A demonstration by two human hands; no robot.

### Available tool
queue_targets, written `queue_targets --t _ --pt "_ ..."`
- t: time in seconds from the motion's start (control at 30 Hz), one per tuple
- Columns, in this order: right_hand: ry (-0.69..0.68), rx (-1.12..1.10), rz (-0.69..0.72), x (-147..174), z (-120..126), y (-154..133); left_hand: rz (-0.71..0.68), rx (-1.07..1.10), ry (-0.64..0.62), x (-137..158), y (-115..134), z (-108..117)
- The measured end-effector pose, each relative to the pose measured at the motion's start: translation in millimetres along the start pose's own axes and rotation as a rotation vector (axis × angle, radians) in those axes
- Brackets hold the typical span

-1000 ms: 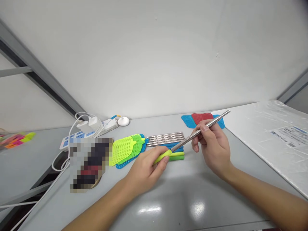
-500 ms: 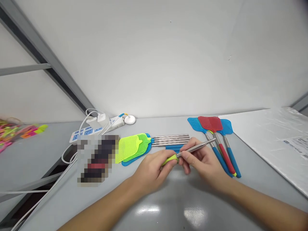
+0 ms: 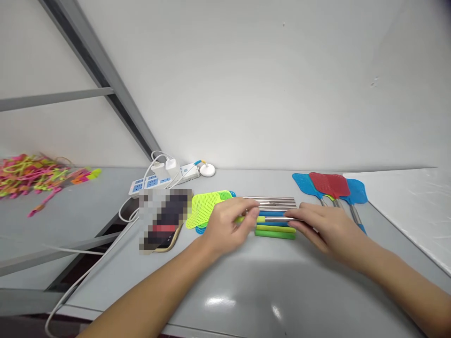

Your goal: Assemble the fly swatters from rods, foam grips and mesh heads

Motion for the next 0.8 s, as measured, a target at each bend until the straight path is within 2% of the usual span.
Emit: queue_targets --t 0.1,0.23,0.43,0.5,0.6,0.7,0.8 --pt "-0.009 0.159 0.084 -1 -4 -9 0.056 0.278 0.107 5 -1 -1" --pt "0.009 0.166 0.111 -1 -5 -16 0.085 0.580 0.182 13 6 -7" --pt "0.025 0.039 0.129 -2 -13 -28 0.092 0.628 0.219 18 19 -10" --pt "0.024 0.036 0.119 -3 -12 -30 0.075 0.600 0.187 17 19 -13" --pt "0.026 0.064 0.124 -5 -4 -27 0.141 0.426 0.095 15 17 -23" --pt "-0.016 0.089 0.132 -4 3 -18 0.126 0.157 -0.131 11 18 -36" --pt "-0.011 0.096 0.142 -1 6 -9 0.024 -0.061 -0.319 8 21 -42"
Point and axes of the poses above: each hand's wrist, its own x-axis away from the middle knuckle, its own z-axis out of the back of the hand, y = z × x, the point moved 3 cm from there along -x, towards the middle knuckle, and after that the axes turned 7 degrees about -y, right-handed, at the moved point
